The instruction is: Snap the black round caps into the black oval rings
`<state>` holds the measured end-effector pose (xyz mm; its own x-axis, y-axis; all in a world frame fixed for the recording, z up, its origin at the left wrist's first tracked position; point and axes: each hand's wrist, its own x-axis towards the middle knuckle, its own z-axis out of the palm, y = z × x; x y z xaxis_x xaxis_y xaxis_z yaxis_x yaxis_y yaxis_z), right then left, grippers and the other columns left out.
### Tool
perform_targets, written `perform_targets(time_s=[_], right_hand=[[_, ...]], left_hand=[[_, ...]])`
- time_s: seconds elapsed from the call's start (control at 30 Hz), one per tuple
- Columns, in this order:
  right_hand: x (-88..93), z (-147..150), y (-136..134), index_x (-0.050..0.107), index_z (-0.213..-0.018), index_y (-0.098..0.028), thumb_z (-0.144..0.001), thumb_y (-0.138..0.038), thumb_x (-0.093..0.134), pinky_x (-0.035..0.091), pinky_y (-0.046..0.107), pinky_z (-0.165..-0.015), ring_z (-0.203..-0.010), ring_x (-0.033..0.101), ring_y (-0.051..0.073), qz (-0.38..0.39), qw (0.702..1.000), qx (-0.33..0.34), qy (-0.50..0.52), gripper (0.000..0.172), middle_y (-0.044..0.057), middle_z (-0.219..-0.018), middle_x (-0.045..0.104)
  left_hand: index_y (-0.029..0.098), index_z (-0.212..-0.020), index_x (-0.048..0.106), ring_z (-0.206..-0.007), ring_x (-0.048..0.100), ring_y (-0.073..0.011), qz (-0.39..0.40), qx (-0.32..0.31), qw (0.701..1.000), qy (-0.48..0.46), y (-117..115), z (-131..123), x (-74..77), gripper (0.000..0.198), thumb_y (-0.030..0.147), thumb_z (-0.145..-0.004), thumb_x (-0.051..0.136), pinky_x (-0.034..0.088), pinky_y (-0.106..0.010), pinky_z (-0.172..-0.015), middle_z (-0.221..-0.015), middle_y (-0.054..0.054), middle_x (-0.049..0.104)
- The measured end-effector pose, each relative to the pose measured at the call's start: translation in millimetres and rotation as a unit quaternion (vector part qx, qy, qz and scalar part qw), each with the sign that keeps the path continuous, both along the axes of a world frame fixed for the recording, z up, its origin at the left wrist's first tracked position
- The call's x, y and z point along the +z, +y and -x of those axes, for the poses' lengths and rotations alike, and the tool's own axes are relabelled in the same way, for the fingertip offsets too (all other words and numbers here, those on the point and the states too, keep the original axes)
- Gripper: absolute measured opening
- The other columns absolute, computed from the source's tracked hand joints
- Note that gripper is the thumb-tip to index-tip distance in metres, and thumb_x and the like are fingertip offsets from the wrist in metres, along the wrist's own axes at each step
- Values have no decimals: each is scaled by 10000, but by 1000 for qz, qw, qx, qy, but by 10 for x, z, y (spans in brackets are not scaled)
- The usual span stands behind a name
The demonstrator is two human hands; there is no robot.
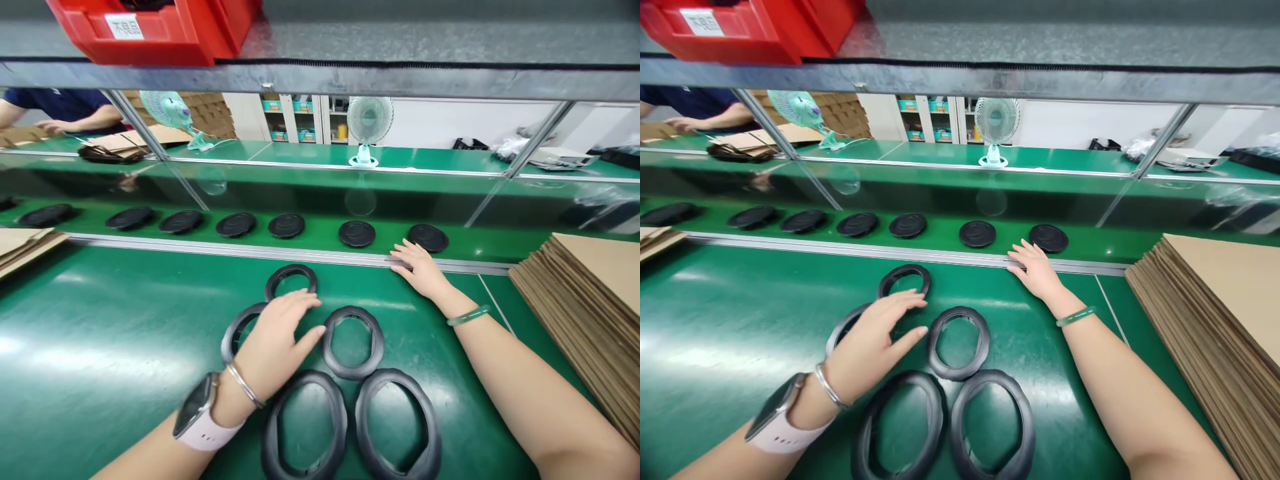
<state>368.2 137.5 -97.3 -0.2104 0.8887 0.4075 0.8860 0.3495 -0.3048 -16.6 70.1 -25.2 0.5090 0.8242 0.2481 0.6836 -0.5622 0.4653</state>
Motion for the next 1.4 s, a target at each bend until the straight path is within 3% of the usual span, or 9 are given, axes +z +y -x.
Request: perform_targets(time_s=[0.2,0.43,0.6,0.87,1.07,1.2,1.27,1.33,1.4], right_hand=[[-14,-93,15,733,-1151,-173,-944,-236,644,395,480,-1130,-1273,513,301,27,992,-59,107,234,100,-1223,657],[10,-87,-23,746,-1099,-174,-916,-179,676,436,458,-1087,-1212,560,292,46,989,-66,126,196,79,-1165,684],[18,-89,-26,755,-1069,-185,-908,-185,675,442,445,-1079,-1191,574,290,47,986,-68,146,180,78,-1155,687],[-48,-157,6,763,-1031,-201,-896,-229,675,475,474,-1042,-1151,597,302,54,978,-81,183,164,74,-1131,693],[-65,-183,28,762,-1007,-233,-858,-209,697,456,493,-1066,-1169,583,305,66,979,-55,186,164,49,-1142,687],[-77,-199,29,761,-1015,-241,-855,-248,685,456,484,-1065,-1168,583,303,68,978,-50,191,177,49,-1148,683],[-87,-209,31,761,-1017,-239,-865,-302,668,466,473,-1051,-1155,589,298,65,977,-53,196,189,51,-1147,683],[-95,-217,32,761,-1019,-233,-871,-366,646,479,467,-1027,-1131,600,295,62,976,-56,202,229,56,-1146,682],[-99,-223,31,762,-1017,-226,-871,-426,626,478,477,-1016,-1110,607,301,60,975,-55,208,283,67,-1139,684]], left_hand=[[193,-1364,572,-1454,317,-459,8,111,984,137,250,319,-219,614,493,-834,649,333,-696,-1099,-1501,-183,498],[219,-1486,418,-1525,220,-306,46,-22,997,49,169,84,-332,658,487,-907,581,297,-537,-1207,-1639,-139,277],[216,-1446,470,-1515,253,-307,69,-2,997,24,235,163,-275,639,542,-904,566,261,-583,-1210,-1591,-143,380],[225,-1243,648,-1332,539,-287,122,68,988,-72,431,312,-311,498,559,-880,582,365,-506,-1174,-1364,-97,644],[245,-1135,710,-1269,585,-295,152,73,974,-153,364,235,-311,404,504,-827,680,377,-489,-1163,-1292,-86,690],[217,-1055,724,-1198,636,-297,246,101,899,-348,393,261,-231,324,447,-827,715,434,-461,-1117,-1210,-99,729],[194,-965,720,-1123,681,-281,290,132,818,-478,499,338,-224,245,401,-834,716,447,-447,-1107,-996,-81,779],[178,-919,706,-1089,702,-265,343,147,709,-598,627,419,-252,229,396,-889,642,461,-446,-1100,-869,-64,777],[157,-1037,697,-1161,675,-265,401,130,615,-666,723,472,-296,339,423,-972,497,482,-456,-1084,-1034,-97,772]])
